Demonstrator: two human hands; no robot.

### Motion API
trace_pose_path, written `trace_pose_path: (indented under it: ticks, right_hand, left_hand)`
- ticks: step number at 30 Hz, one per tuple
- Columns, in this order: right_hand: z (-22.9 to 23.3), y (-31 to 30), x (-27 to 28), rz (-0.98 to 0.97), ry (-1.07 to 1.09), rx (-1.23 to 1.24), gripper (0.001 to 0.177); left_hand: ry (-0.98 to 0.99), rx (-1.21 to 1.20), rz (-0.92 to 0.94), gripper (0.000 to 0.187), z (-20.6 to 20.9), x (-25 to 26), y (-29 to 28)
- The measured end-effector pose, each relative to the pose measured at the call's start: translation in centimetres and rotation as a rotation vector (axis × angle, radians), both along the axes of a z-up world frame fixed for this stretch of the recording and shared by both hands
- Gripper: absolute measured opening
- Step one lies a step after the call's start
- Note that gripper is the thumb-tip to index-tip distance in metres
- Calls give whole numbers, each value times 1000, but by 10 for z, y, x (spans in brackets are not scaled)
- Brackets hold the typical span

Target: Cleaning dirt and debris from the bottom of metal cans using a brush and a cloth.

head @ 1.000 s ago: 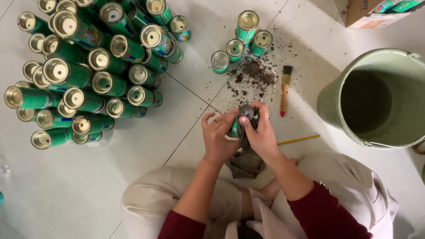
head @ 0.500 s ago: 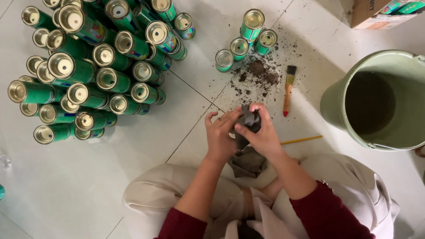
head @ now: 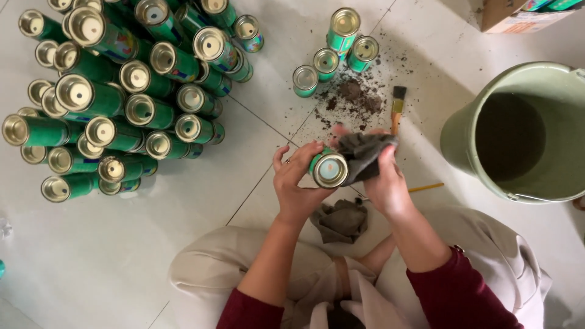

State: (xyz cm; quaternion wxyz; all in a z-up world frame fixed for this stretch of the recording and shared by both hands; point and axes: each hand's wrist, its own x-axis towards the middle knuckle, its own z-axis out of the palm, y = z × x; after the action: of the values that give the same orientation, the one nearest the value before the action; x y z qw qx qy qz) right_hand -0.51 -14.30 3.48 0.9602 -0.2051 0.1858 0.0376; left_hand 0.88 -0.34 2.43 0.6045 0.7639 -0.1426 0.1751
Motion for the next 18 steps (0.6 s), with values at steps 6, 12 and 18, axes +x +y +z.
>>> trace_pose_path:
  ticks: [6,12,18]
  right_hand:
    - [-1,-6,-4,61,-672,-1492,37]
    - [5,12,-10,-57,-671,-1994,19]
    - [2,-5,-8,360,-682,-1831,23]
  left_hand:
    - [-56,66,47,46,2,3,-3]
    - [-54,199,83,48,-13,2,-1]
    - [-120,293,94,44,-12,7,5]
